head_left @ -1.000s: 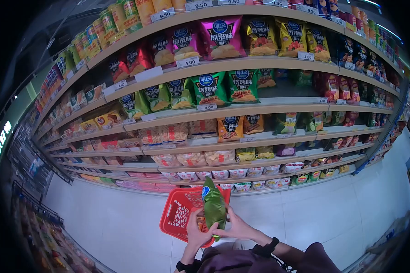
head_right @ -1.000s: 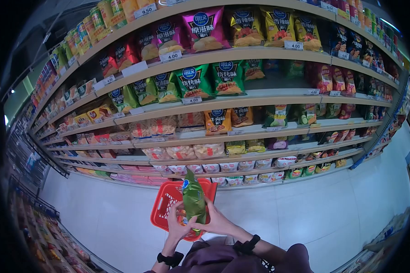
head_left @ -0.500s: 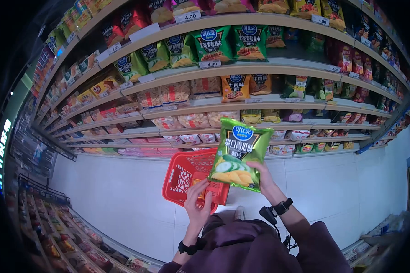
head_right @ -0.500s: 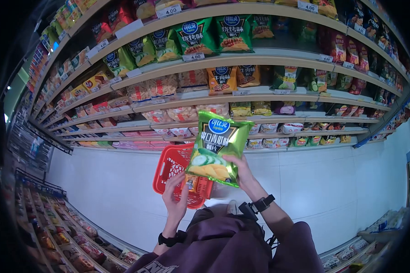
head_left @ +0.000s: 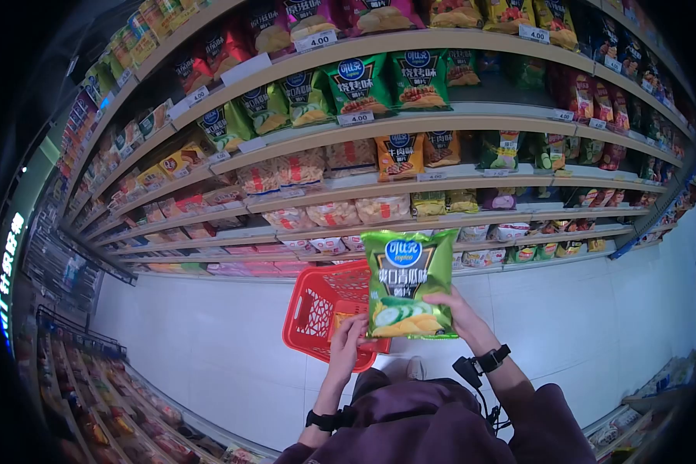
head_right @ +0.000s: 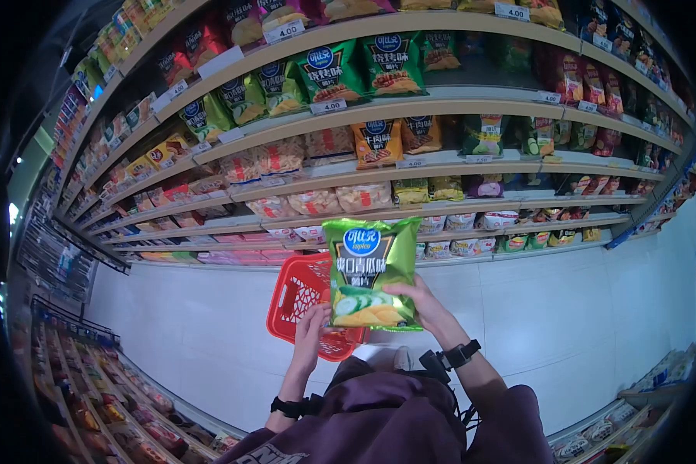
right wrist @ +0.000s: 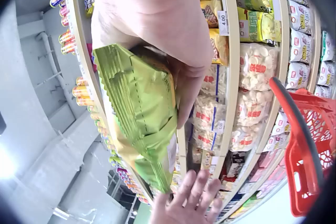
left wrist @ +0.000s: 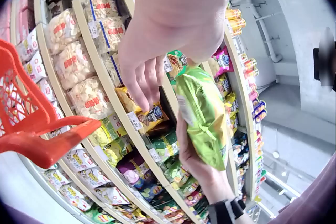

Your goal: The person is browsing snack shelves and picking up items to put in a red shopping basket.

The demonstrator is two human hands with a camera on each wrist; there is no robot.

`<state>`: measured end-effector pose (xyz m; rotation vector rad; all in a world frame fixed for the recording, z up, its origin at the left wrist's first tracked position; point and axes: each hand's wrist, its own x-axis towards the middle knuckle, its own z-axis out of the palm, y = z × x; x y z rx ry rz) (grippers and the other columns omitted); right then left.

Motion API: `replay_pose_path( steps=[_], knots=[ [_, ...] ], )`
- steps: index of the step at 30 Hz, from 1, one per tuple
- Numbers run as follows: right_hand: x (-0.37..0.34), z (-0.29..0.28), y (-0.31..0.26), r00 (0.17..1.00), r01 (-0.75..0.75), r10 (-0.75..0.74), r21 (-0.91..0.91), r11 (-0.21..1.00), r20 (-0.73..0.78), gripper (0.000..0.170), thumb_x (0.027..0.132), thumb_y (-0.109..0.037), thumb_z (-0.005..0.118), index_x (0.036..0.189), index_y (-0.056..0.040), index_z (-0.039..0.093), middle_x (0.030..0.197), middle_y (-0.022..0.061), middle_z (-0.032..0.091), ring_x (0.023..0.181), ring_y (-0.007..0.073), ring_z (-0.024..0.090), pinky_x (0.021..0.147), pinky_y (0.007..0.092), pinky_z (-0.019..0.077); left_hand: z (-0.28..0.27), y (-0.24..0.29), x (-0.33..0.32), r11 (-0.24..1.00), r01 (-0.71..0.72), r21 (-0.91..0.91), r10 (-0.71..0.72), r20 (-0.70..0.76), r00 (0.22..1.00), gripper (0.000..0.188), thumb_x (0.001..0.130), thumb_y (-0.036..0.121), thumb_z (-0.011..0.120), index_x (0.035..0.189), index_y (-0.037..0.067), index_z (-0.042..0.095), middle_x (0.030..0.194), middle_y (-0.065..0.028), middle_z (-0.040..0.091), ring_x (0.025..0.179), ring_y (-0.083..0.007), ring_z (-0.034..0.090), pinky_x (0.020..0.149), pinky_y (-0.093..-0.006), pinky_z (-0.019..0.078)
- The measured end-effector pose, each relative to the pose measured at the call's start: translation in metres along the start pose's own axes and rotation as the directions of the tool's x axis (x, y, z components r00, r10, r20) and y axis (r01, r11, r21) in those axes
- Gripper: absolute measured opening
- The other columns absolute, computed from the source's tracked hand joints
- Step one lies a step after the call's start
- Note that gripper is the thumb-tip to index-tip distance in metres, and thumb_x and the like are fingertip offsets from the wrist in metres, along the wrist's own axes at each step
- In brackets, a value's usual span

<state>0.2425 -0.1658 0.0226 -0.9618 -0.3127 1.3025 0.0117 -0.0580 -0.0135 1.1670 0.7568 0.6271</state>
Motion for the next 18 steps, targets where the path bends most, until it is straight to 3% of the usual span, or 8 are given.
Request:
replay_pose_path(
  steps=[2, 3, 5, 7, 10, 13, 17, 18],
  knots=[
    [-0.004, 0.007, 0.016, 0.989, -0.084, 0.097, -0.115, 0.99, 0.115, 0.053, 0.08, -0.01, 0.07, 0.125, 0.002, 0.045, 0.113, 0.0099, 0.059, 0.104, 0.0174, 0.059, 0.089, 0.0304, 0.0487, 0.0, -0.009, -0.001, 0.988, 0.111, -0.109, -0.111, 0.013, 0.994, 0.038, 0.097, 0.027, 0.054, 0.125, 0.002, 0.052, 0.117, -0.0078, 0.059, 0.107, -0.0131, 0.056, 0.091, -0.0295, 0.0459],
    [-0.005, 0.012, 0.026, 0.969, -0.111, 0.145, -0.169, 0.979, 0.201, 0.054, 0.08, -0.01, 0.071, 0.126, 0.0027, 0.044, 0.115, 0.0105, 0.059, 0.106, 0.0169, 0.058, 0.09, 0.03, 0.048, 0.008, 0.01, -0.009, 0.987, 0.158, -0.028, -0.153, 0.122, 0.981, 0.037, 0.094, 0.018, 0.056, 0.127, 0.003, 0.048, 0.113, -0.006, 0.06, 0.103, -0.0135, 0.058, 0.089, -0.031, 0.0483],
    [-0.011, 0.02, 0.04, 0.96, -0.154, 0.195, -0.206, 0.966, 0.199, 0.059, 0.081, -0.013, 0.071, 0.13, 0.0024, 0.042, 0.12, 0.011, 0.057, 0.11, 0.0156, 0.055, 0.093, 0.03, 0.0449, 0.006, 0.015, -0.013, 0.97, 0.089, 0.227, -0.14, 0.221, 0.965, 0.047, 0.084, 0.013, 0.07, 0.125, 0.004, 0.05, 0.111, -0.0055, 0.062, 0.1, -0.0133, 0.06, 0.087, -0.0312, 0.05],
    [-0.005, 0.017, 0.058, 0.963, -0.13, 0.181, -0.243, 0.961, 0.2, 0.068, 0.082, -0.019, 0.073, 0.135, 0.0026, 0.036, 0.126, 0.0125, 0.052, 0.114, 0.0175, 0.053, 0.097, 0.0307, 0.043, 0.006, 0.016, -0.014, 0.982, 0.148, 0.12, -0.167, 0.161, 0.973, 0.056, 0.074, 0.011, 0.08, 0.123, 0.004, 0.052, 0.11, -0.0054, 0.063, 0.098, -0.0138, 0.061, 0.086, -0.0308, 0.0502],
    [-0.001, 0.021, 0.079, 0.981, 0.1, 0.004, -0.523, 0.846, 0.193, 0.079, 0.082, -0.026, 0.074, 0.139, 0.0029, 0.028, 0.131, 0.0136, 0.047, 0.121, 0.0198, 0.047, 0.101, 0.0317, 0.04, -0.003, -0.002, -0.024, 0.981, 0.155, 0.117, -0.166, 0.085, 0.983, 0.055, 0.075, 0.015, 0.08, 0.122, 0.004, 0.054, 0.11, -0.0054, 0.064, 0.097, -0.0134, 0.061, 0.086, -0.0296, 0.0499],
    [0.0, 0.026, 0.104, 0.974, 0.218, -0.119, -0.641, 0.736, 0.194, 0.084, 0.081, -0.028, 0.076, 0.14, 0.0031, 0.024, 0.132, 0.0137, 0.044, 0.125, 0.0209, 0.044, 0.104, 0.0329, 0.0372, -0.011, -0.004, -0.033, 0.977, 0.167, 0.131, -0.178, 0.085, 0.98, 0.052, 0.077, 0.015, 0.079, 0.121, 0.002, 0.054, 0.111, -0.0062, 0.064, 0.099, -0.0131, 0.06, 0.088, -0.0294, 0.049],
    [-0.003, 0.052, 0.108, 0.966, 0.229, -0.123, -0.529, 0.817, 0.227, 0.081, 0.081, -0.025, 0.076, 0.139, 0.0018, 0.027, 0.132, 0.0119, 0.045, 0.124, 0.02, 0.043, 0.103, 0.033, 0.0375, -0.029, -0.001, -0.042, 0.971, 0.14, 0.193, -0.155, 0.06, 0.986, 0.054, 0.077, 0.018, 0.079, 0.122, 0.001, 0.054, 0.112, -0.0061, 0.063, 0.101, -0.0134, 0.06, 0.089, -0.0291, 0.0482],
    [-0.003, 0.059, 0.11, 0.98, 0.149, -0.075, -0.437, 0.887, 0.183, 0.076, 0.08, -0.021, 0.076, 0.138, -0.0005, 0.031, 0.13, 0.01, 0.048, 0.12, 0.0186, 0.047, 0.102, 0.0327, 0.0392, -0.034, -0.001, -0.044, 0.971, 0.118, 0.206, -0.131, 0.047, 0.99, 0.051, 0.079, 0.02, 0.077, 0.122, 0.002, 0.055, 0.111, -0.0068, 0.064, 0.1, -0.014, 0.06, 0.088, -0.0294, 0.048]
  ],
)
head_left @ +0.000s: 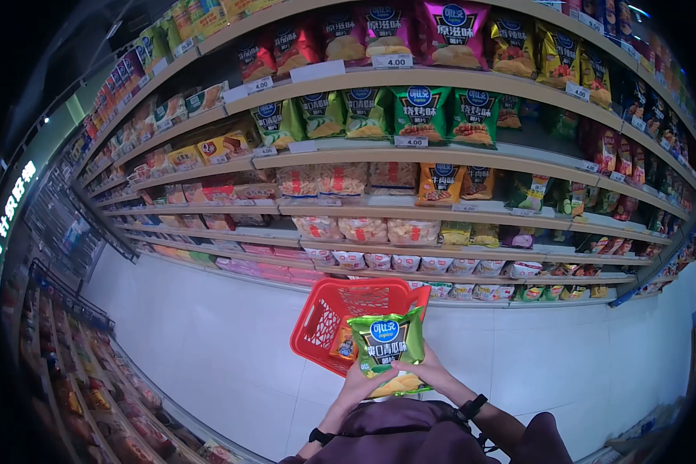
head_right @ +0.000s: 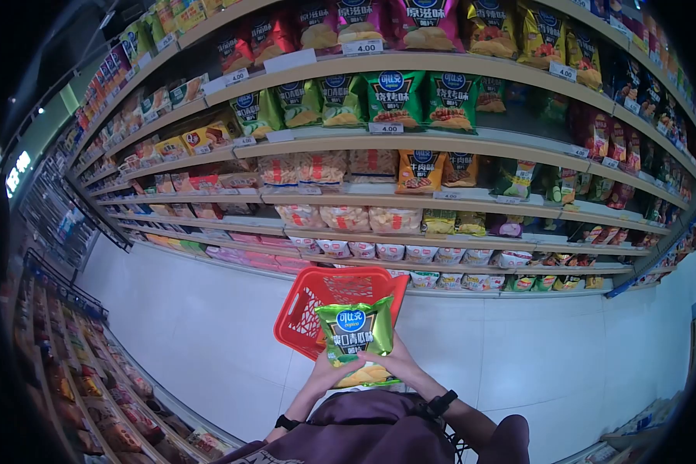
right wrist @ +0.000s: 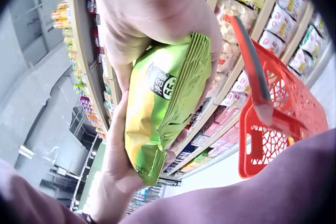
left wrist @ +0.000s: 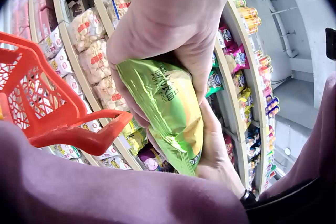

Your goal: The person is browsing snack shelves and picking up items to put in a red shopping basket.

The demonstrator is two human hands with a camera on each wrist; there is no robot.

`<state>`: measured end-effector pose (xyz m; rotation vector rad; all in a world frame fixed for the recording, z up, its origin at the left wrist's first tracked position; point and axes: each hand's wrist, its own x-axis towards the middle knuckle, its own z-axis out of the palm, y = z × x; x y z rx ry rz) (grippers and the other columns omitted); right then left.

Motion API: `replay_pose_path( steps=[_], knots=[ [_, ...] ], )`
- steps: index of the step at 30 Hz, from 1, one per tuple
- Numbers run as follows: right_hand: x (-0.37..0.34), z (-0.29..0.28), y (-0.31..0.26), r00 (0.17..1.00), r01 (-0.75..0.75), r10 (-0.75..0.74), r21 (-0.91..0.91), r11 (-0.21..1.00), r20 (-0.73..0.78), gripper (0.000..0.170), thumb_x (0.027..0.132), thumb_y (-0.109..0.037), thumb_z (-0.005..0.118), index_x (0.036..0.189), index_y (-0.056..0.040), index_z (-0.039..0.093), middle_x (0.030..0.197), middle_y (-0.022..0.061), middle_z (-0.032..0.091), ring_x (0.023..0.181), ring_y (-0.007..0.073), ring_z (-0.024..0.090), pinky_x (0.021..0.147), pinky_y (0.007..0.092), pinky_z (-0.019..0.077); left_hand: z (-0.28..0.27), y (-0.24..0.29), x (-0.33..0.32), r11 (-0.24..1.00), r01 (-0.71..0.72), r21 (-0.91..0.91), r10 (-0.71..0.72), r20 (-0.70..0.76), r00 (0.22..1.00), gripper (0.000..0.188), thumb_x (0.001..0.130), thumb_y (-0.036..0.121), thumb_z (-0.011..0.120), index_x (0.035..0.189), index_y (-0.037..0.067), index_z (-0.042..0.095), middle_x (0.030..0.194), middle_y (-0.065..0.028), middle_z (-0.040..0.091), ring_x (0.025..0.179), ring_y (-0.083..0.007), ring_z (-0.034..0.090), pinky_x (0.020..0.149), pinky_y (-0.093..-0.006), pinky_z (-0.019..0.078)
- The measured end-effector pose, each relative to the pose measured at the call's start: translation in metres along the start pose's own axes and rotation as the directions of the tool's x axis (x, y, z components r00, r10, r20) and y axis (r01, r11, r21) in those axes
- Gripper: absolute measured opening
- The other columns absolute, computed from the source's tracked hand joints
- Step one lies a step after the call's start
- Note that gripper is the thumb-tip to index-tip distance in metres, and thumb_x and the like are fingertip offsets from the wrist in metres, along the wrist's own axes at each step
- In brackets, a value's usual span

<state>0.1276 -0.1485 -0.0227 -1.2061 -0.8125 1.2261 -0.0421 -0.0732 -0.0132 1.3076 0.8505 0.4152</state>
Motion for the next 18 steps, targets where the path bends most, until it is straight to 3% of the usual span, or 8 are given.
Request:
replay_pose_path(
  steps=[3, 5, 6, 8, 10, 13, 16, 18],
  knots=[
    [0.012, 0.013, -0.004, 0.982, -0.187, 0.188, 0.188, 0.964, 0.014, 0.07, 0.079, -0.015, 0.076, 0.135, -0.0021, 0.037, 0.126, 0.0084, 0.052, 0.116, 0.0175, 0.051, 0.1, 0.0329, 0.0409, -0.023, 0.004, -0.013, 0.99, 0.061, -0.126, -0.066, -0.04, 0.997, 0.052, 0.082, 0.022, 0.074, 0.125, 0.001, 0.052, 0.113, -0.0085, 0.063, 0.102, -0.0154, 0.06, 0.09, -0.0295, 0.0476],
    [0.022, 0.024, -0.012, 0.984, -0.154, 0.169, 0.239, 0.959, -0.046, 0.063, 0.077, -0.013, 0.077, 0.13, -0.0026, 0.043, 0.117, 0.0076, 0.057, 0.109, 0.0172, 0.056, 0.093, 0.0317, 0.0451, -0.039, 0.004, -0.018, 0.975, 0.038, -0.221, -0.051, -0.057, 0.997, 0.056, 0.085, 0.023, 0.072, 0.128, -0.003, 0.047, 0.115, -0.0117, 0.061, 0.104, -0.0161, 0.06, 0.089, -0.0286, 0.0496],
    [0.027, 0.03, -0.023, 0.983, -0.143, 0.166, 0.242, 0.96, -0.08, 0.062, 0.077, -0.014, 0.077, 0.128, -0.0027, 0.044, 0.115, 0.0074, 0.058, 0.106, 0.0169, 0.057, 0.091, 0.0312, 0.0463, -0.048, -0.006, -0.015, 0.97, -0.056, -0.235, 0.042, -0.067, 0.997, 0.053, 0.087, 0.02, 0.069, 0.128, -0.004, 0.046, 0.111, -0.0133, 0.063, 0.096, -0.0178, 0.065, 0.083, -0.0288, 0.0528],
    [0.04, 0.037, -0.021, 0.976, -0.048, 0.094, 0.226, 0.973, -0.196, 0.058, 0.078, -0.013, 0.077, 0.125, -0.0026, 0.045, 0.112, 0.0069, 0.059, 0.102, 0.0163, 0.059, 0.088, 0.0301, 0.0482, -0.058, 0.006, -0.023, 0.94, -0.065, -0.334, 0.052, -0.047, 0.998, 0.045, 0.089, 0.013, 0.064, 0.126, -0.006, 0.047, 0.098, -0.0162, 0.068, 0.08, -0.0232, 0.07, 0.068, -0.0288, 0.0568],
    [0.041, 0.048, -0.04, 0.98, -0.016, 0.064, 0.248, 0.969, -0.187, 0.057, 0.078, -0.013, 0.077, 0.123, -0.0019, 0.046, 0.11, 0.007, 0.059, 0.1, 0.0161, 0.059, 0.087, 0.0306, 0.0483, -0.066, 0.0, -0.025, 0.931, -0.127, -0.342, 0.1, -0.095, 0.99, 0.043, 0.092, 0.018, 0.059, 0.125, -0.007, 0.048, 0.09, -0.0168, 0.07, 0.084, -0.0237, 0.07, 0.072, -0.029, 0.0558],
    [0.039, 0.056, -0.045, 0.975, -0.019, 0.046, 0.127, 0.992, -0.216, 0.06, 0.077, -0.012, 0.077, 0.126, -0.0013, 0.043, 0.113, 0.0078, 0.058, 0.102, 0.0162, 0.059, 0.088, 0.0309, 0.0478, -0.08, -0.005, -0.027, 0.853, -0.147, -0.501, 0.093, -0.133, 0.987, 0.043, 0.094, 0.023, 0.055, 0.126, -0.005, 0.048, 0.108, -0.0178, 0.064, 0.095, -0.0237, 0.067, 0.082, -0.0317, 0.0529],
    [0.03, 0.066, -0.038, 0.993, -0.006, 0.019, 0.112, 0.994, -0.115, 0.065, 0.078, -0.014, 0.077, 0.13, -0.0004, 0.04, 0.117, 0.0083, 0.056, 0.106, 0.0163, 0.057, 0.09, 0.0307, 0.0471, -0.095, -0.014, -0.024, 0.812, -0.149, -0.564, 0.062, -0.17, 0.983, 0.043, 0.093, 0.022, 0.056, 0.127, -0.003, 0.048, 0.116, -0.0159, 0.06, 0.103, -0.0208, 0.063, 0.085, -0.0309, 0.0506],
    [0.023, 0.076, -0.027, 0.998, -0.013, 0.016, 0.046, 0.999, -0.068, 0.068, 0.079, -0.015, 0.077, 0.133, -0.0001, 0.038, 0.12, 0.0091, 0.055, 0.11, 0.0168, 0.055, 0.093, 0.0312, 0.046, -0.101, -0.01, -0.029, 0.912, -0.119, -0.392, 0.088, -0.096, 0.992, 0.044, 0.091, 0.017, 0.059, 0.129, -0.002, 0.046, 0.116, -0.0134, 0.06, 0.104, -0.0191, 0.061, 0.087, -0.0304, 0.0493]
  ],
)
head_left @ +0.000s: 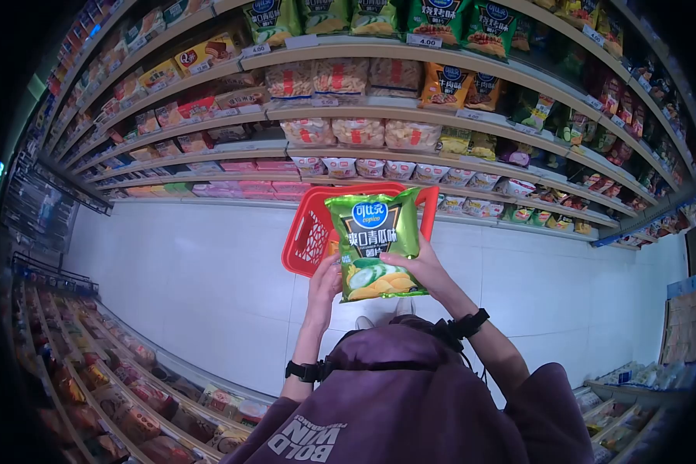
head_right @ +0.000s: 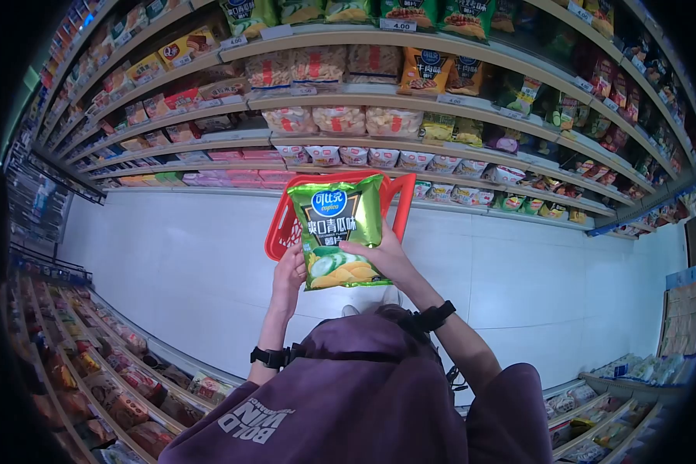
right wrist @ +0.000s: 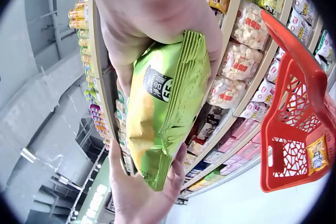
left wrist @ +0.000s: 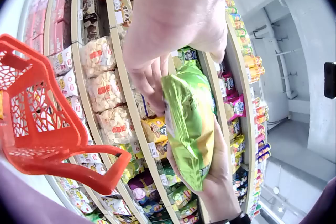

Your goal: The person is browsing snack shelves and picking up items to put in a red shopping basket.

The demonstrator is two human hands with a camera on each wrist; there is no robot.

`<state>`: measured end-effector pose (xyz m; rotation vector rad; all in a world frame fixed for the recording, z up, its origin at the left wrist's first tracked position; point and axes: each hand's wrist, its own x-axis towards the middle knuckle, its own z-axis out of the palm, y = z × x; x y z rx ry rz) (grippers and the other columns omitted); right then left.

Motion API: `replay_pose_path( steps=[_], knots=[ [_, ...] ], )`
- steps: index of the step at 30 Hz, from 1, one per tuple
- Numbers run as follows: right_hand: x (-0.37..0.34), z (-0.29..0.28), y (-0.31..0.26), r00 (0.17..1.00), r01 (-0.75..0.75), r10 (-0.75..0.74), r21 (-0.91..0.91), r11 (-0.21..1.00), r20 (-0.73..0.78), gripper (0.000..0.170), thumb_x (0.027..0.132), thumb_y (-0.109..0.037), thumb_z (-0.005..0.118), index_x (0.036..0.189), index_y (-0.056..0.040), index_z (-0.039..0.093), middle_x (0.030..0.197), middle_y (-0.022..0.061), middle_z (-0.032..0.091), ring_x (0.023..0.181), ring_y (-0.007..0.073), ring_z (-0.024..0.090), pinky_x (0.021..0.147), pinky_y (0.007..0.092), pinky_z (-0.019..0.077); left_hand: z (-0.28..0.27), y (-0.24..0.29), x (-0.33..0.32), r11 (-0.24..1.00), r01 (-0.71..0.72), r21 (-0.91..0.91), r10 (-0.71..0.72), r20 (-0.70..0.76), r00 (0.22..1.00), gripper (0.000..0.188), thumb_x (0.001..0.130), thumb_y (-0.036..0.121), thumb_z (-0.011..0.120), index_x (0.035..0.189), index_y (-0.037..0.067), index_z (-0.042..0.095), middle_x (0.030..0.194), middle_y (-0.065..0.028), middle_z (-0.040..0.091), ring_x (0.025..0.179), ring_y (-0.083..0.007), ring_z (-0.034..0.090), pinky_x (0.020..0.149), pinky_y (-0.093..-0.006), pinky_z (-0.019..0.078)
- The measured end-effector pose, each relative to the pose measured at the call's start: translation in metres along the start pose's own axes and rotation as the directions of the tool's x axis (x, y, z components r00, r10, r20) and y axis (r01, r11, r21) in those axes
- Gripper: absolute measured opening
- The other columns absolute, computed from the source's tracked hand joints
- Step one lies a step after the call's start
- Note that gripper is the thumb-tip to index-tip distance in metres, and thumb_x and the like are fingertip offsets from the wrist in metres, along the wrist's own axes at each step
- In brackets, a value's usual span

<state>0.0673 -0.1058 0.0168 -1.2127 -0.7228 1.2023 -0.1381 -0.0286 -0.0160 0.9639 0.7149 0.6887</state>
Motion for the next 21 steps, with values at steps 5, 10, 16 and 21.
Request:
replay_pose_path(
  steps=[5, 10, 16, 21],
  knots=[
    [-0.023, 0.015, 0.033, 0.972, 0.026, 0.059, -0.357, 0.934, 0.226, 0.069, 0.086, -0.024, 0.07, 0.14, -0.002, 0.031, 0.129, 0.0131, 0.05, 0.118, 0.0191, 0.051, 0.1, 0.0354, 0.0418, -0.011, -0.009, -0.013, 0.948, 0.043, 0.317, -0.087, 0.125, 0.988, 0.056, 0.078, 0.006, 0.074, 0.127, 0.0, 0.047, 0.114, -0.0081, 0.062, 0.103, -0.0156, 0.06, 0.09, -0.0302, 0.0478],
    [-0.018, -0.033, 0.078, 0.987, -0.155, 0.159, -0.302, 0.941, -0.011, 0.045, 0.089, -0.029, 0.065, 0.121, 0.0006, 0.053, 0.122, 0.0127, 0.058, 0.118, 0.0219, 0.051, 0.093, 0.035, 0.0448, -0.056, -0.007, -0.029, 0.993, 0.115, -0.024, -0.118, -0.19, 0.975, 0.049, 0.08, 0.014, 0.071, 0.122, 0.0, 0.051, 0.112, -0.0094, 0.062, 0.102, -0.0195, 0.062, 0.09, -0.0333, 0.049],
    [-0.005, -0.099, 0.131, 0.861, -0.148, -0.344, -0.832, 0.534, -0.374, 0.049, 0.083, -0.021, 0.069, 0.122, 0.002, 0.049, 0.118, 0.0201, 0.059, 0.1, 0.0288, 0.063, 0.084, 0.0353, 0.0507, -0.139, 0.013, -0.033, 0.953, -0.012, -0.303, -0.079, -0.284, 0.956, 0.049, 0.087, 0.018, 0.065, 0.128, 0.0, 0.045, 0.116, -0.0114, 0.06, 0.102, -0.0228, 0.062, 0.089, -0.0359, 0.0513],
    [0.0, -0.089, 0.149, 0.924, -0.192, -0.077, -0.629, 0.754, -0.374, 0.073, 0.083, -0.023, 0.069, 0.138, 0.0012, 0.027, 0.112, 0.0218, 0.06, 0.096, 0.0299, 0.065, 0.085, 0.0391, 0.052, -0.151, 0.022, -0.056, 0.982, -0.035, -0.185, -0.031, -0.343, 0.939, 0.051, 0.085, 0.016, 0.067, 0.128, 0.001, 0.045, 0.116, -0.0091, 0.059, 0.104, -0.0206, 0.06, 0.09, -0.0344, 0.0492]
  ],
)
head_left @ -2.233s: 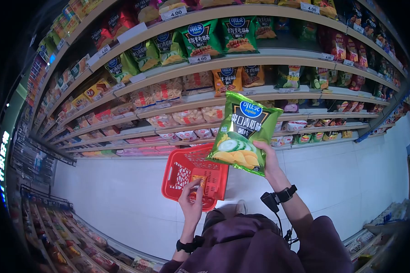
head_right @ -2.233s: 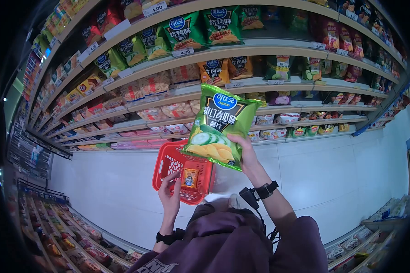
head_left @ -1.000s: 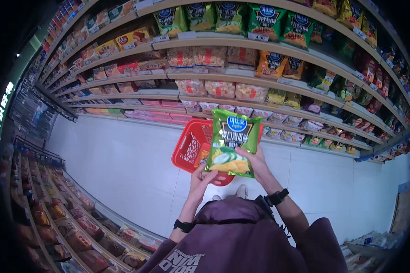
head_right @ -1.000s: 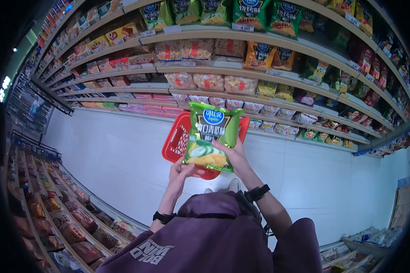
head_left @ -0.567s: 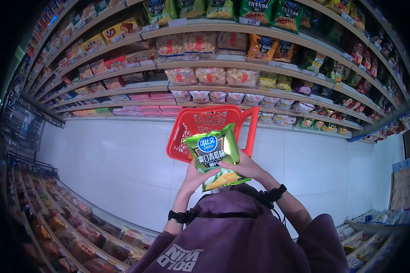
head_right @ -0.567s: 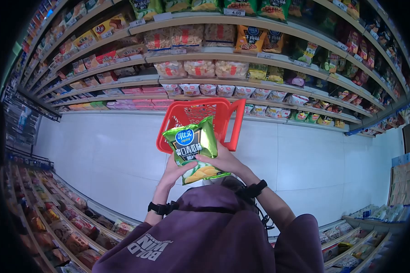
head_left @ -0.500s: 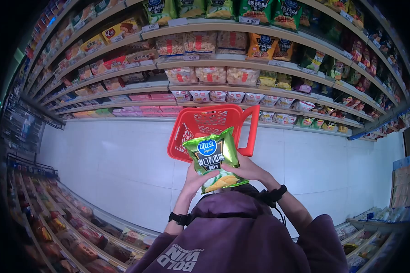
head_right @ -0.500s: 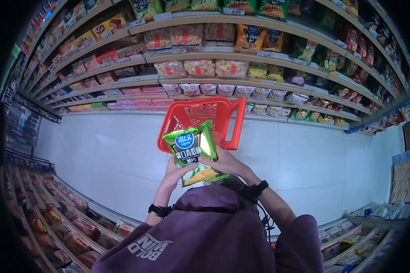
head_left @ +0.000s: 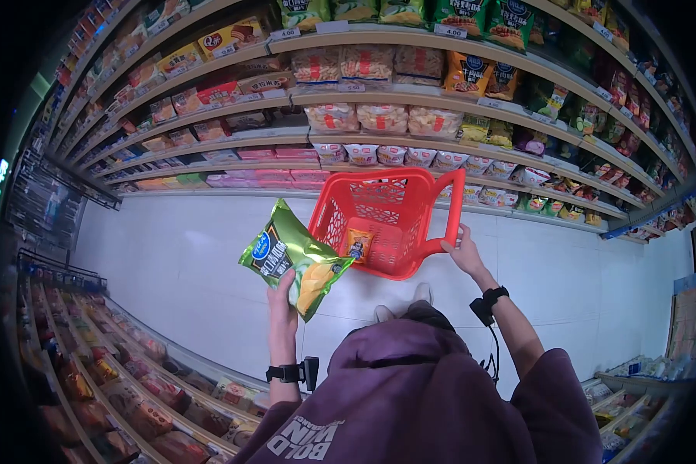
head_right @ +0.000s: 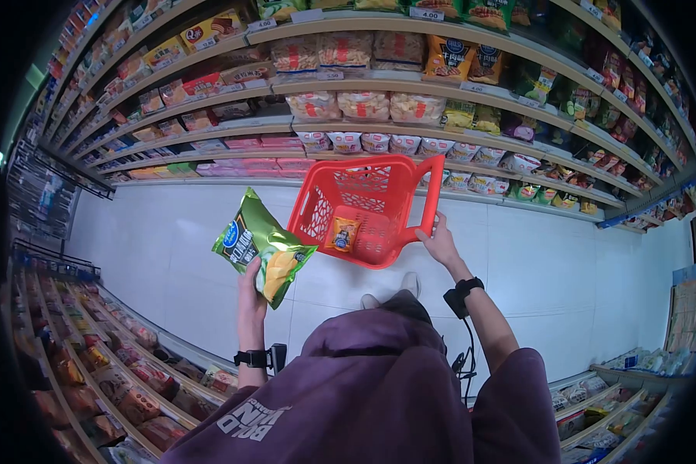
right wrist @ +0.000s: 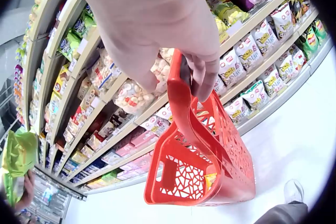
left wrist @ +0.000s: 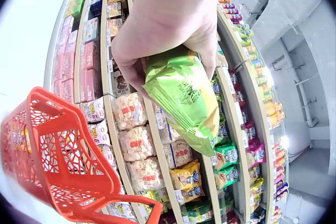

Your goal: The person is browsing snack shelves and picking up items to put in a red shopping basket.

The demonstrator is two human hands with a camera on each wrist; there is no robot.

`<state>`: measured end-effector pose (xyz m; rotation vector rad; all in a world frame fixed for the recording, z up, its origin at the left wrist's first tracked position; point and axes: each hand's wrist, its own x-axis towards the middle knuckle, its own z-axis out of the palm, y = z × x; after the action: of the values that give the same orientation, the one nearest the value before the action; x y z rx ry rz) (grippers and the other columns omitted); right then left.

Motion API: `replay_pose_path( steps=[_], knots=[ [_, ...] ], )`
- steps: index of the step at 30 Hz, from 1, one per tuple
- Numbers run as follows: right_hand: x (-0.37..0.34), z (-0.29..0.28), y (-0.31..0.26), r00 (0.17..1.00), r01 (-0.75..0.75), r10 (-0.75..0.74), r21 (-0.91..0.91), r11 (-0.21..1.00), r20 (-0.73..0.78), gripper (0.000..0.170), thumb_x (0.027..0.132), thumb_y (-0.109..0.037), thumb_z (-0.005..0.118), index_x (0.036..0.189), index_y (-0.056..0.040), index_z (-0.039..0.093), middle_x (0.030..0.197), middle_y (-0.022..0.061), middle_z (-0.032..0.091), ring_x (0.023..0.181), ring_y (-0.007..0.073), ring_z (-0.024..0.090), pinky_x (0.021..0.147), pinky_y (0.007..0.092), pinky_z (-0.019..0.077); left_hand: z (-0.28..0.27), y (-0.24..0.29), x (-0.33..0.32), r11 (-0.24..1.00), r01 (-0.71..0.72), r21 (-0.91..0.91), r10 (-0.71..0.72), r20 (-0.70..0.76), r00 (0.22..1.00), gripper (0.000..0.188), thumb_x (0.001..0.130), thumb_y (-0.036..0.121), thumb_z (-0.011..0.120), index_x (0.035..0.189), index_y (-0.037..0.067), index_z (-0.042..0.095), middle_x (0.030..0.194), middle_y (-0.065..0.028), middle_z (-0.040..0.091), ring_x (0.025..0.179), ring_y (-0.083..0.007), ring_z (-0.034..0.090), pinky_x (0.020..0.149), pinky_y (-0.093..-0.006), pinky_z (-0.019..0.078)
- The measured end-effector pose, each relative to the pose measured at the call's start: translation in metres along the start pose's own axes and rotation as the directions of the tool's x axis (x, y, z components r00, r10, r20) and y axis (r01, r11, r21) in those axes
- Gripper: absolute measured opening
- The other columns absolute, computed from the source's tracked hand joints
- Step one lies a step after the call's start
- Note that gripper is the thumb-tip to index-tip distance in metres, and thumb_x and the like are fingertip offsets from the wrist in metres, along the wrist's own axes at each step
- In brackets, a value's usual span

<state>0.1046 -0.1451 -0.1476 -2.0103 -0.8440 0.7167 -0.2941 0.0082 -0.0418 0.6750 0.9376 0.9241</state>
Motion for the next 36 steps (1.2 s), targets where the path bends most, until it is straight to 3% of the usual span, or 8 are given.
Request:
replay_pose_path(
  steps=[3, 6, 9, 16, 20, 26, 31, 36],
  knots=[
    [0.024, 0.006, 0.004, 0.997, -0.075, 0.076, 0.013, 0.997, -0.028, 0.08, 0.08, -0.02, 0.071, 0.139, 0.0023, 0.021, 0.109, 0.0226, 0.061, 0.093, 0.0307, 0.065, 0.083, 0.0398, 0.0527, -0.01, -0.006, -0.012, 1.0, -0.013, 0.006, 0.013, -0.031, 0.999, 0.051, 0.083, 0.014, 0.07, 0.127, 0.0, 0.047, 0.116, -0.0078, 0.059, 0.104, -0.0182, 0.059, 0.091, -0.0319, 0.0468],
    [0.055, 0.012, 0.013, 0.997, -0.032, 0.022, -0.144, 0.989, -0.074, 0.083, 0.075, -0.02, 0.073, 0.135, 0.0046, 0.021, 0.102, 0.0245, 0.063, 0.091, 0.0365, 0.065, 0.08, 0.0427, 0.0532, -0.013, -0.006, -0.025, 0.999, -0.036, 0.019, 0.038, -0.094, 0.995, 0.052, 0.082, 0.013, 0.07, 0.127, 0.0, 0.047, 0.116, -0.008, 0.059, 0.103, -0.0184, 0.059, 0.091, -0.0322, 0.0469],
    [0.071, 0.022, 0.009, 0.985, -0.172, 0.162, -0.417, 0.892, -0.06, 0.092, 0.072, -0.022, 0.074, 0.136, 0.0066, 0.014, 0.096, 0.028, 0.064, 0.09, 0.0417, 0.064, 0.08, 0.0448, 0.0526, -0.028, -0.009, -0.035, 0.998, -0.056, 0.043, 0.062, -0.153, 0.986, 0.052, 0.081, 0.012, 0.071, 0.126, -0.001, 0.047, 0.116, -0.0089, 0.058, 0.104, -0.0191, 0.059, 0.091, -0.0324, 0.0468],
    [0.071, 0.045, -0.006, 0.99, -0.08, 0.126, -0.46, 0.884, 0.07, 0.091, 0.072, -0.027, 0.073, 0.13, 0.0069, 0.012, 0.089, 0.0294, 0.063, 0.085, 0.0441, 0.064, 0.075, 0.0466, 0.0529, -0.037, -0.019, -0.042, 0.998, -0.033, 0.045, 0.041, -0.193, 0.98, 0.05, 0.081, 0.012, 0.071, 0.124, -0.001, 0.048, 0.114, -0.0088, 0.059, 0.1, -0.0186, 0.06, 0.089, -0.0308, 0.047],
    [0.069, 0.077, -0.018, 0.978, 0.04, 0.047, -0.405, 0.913, 0.203, 0.086, 0.08, -0.034, 0.068, 0.122, 0.017, 0.013, 0.075, 0.0202, 0.065, 0.063, 0.0336, 0.067, 0.053, 0.038, 0.0541, -0.029, -0.023, -0.035, 0.997, -0.036, 0.071, 0.046, -0.145, 0.988, 0.049, 0.08, 0.012, 0.073, 0.122, 0.0, 0.051, 0.112, -0.0077, 0.061, 0.1, -0.0175, 0.06, 0.089, -0.0299, 0.0464],
    [0.07, 0.123, -0.059, 0.906, -0.066, 0.136, -0.184, 0.981, 0.401, 0.087, 0.083, -0.031, 0.066, 0.124, 0.0167, 0.007, 0.07, 0.0159, 0.065, 0.051, 0.0252, 0.064, 0.043, 0.032, 0.0514, -0.008, -0.018, -0.03, 0.985, -0.066, 0.159, 0.083, -0.098, 0.992, 0.052, 0.076, 0.011, 0.076, 0.121, 0.002, 0.051, 0.111, -0.0066, 0.062, 0.1, -0.0166, 0.06, 0.089, -0.0297, 0.0457],
    [0.078, 0.161, -0.076, 0.928, -0.05, 0.088, -0.113, 0.992, 0.361, 0.101, 0.085, -0.032, 0.063, 0.12, 0.0295, -0.009, 0.062, 0.016, 0.063, 0.048, 0.024, 0.064, 0.042, 0.0307, 0.0527, -0.004, -0.021, -0.037, 0.975, -0.077, 0.21, 0.098, -0.091, 0.991, 0.051, 0.076, 0.01, 0.076, 0.12, 0.003, 0.052, 0.109, -0.0061, 0.062, 0.098, -0.0157, 0.06, 0.088, -0.0295, 0.0463],
    [0.079, 0.172, -0.095, 0.918, -0.069, 0.152, -0.229, 0.971, 0.366, 0.11, 0.083, -0.035, 0.065, 0.133, 0.021, -0.015, 0.092, 0.0251, 0.066, 0.079, 0.0373, 0.066, 0.071, 0.041, 0.0544, -0.003, -0.023, -0.048, 0.979, -0.075, 0.192, 0.101, -0.128, 0.987, 0.048, 0.076, 0.008, 0.076, 0.118, 0.003, 0.053, 0.107, -0.0052, 0.063, 0.096, -0.0152, 0.061, 0.086, -0.029, 0.0471]
  ],
)
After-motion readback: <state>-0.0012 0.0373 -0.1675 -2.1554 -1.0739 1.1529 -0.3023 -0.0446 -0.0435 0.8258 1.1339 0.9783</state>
